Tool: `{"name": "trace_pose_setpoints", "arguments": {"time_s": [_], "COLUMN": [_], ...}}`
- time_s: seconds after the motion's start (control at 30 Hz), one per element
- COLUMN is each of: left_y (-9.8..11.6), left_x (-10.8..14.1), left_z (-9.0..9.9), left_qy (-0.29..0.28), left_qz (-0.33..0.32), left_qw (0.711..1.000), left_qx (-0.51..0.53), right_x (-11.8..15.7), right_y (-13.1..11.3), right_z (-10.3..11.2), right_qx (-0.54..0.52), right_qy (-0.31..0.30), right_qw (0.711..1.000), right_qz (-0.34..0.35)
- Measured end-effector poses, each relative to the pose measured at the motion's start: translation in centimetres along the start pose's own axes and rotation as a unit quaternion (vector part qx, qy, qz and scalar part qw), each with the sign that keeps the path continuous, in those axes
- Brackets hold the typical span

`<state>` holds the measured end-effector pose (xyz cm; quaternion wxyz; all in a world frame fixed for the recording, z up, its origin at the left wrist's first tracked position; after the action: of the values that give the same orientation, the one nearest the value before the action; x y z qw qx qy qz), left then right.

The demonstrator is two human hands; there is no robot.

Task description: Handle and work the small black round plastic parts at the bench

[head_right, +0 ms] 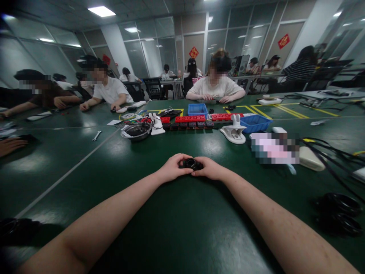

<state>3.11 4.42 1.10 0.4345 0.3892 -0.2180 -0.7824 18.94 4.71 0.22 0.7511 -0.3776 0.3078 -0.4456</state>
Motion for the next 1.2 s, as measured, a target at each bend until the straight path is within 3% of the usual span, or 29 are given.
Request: {"name": "trace_pose_setpoints", "arguments": {"time_s": [0.43, 0.8, 0.93, 1.13, 1.2], "left_y": [0.3, 0.9, 1.3, 1.5, 1.3], "left_x": [0.1, 0.2, 0.3, 0.5, 0.5], "left_z": [0.1, 0.1, 0.3, 0.0, 0.0], "left_qy": [0.007, 0.007, 0.027, 0.060, 0.063], "left_qz": [0.004, 0.035, 0.045, 0.075, 0.065], "left_qw": [1.000, 0.999, 0.997, 0.993, 0.994], "left_qx": [0.005, -0.023, -0.048, -0.073, -0.057], "right_x": [-0.1, 0.0, -0.1, 0.4, 0.5], "right_y": [0.3, 0.4, 0.5, -0.4, -0.6], "right_z": [0.0, -0.3, -0.8, -2.2, -2.2], "right_qx": [0.008, 0.101, 0.179, 0.325, 0.329], "right_qy": [-0.002, 0.071, 0.120, 0.212, 0.215], "right_qw": [1.000, 0.992, 0.977, 0.921, 0.919], "right_qz": [0.001, -0.009, -0.008, -0.024, -0.012]}}
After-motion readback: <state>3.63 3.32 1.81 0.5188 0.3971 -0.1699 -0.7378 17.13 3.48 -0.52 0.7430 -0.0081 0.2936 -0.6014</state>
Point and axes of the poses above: each hand's wrist, its own x-axis away from the middle knuckle, its own z-axis out of the back of the hand, y = z × x, the point moved 2 cm from there along -x, towards the middle knuckle, and after that the axes turned 15 degrees about y, right-handed, at the moved point
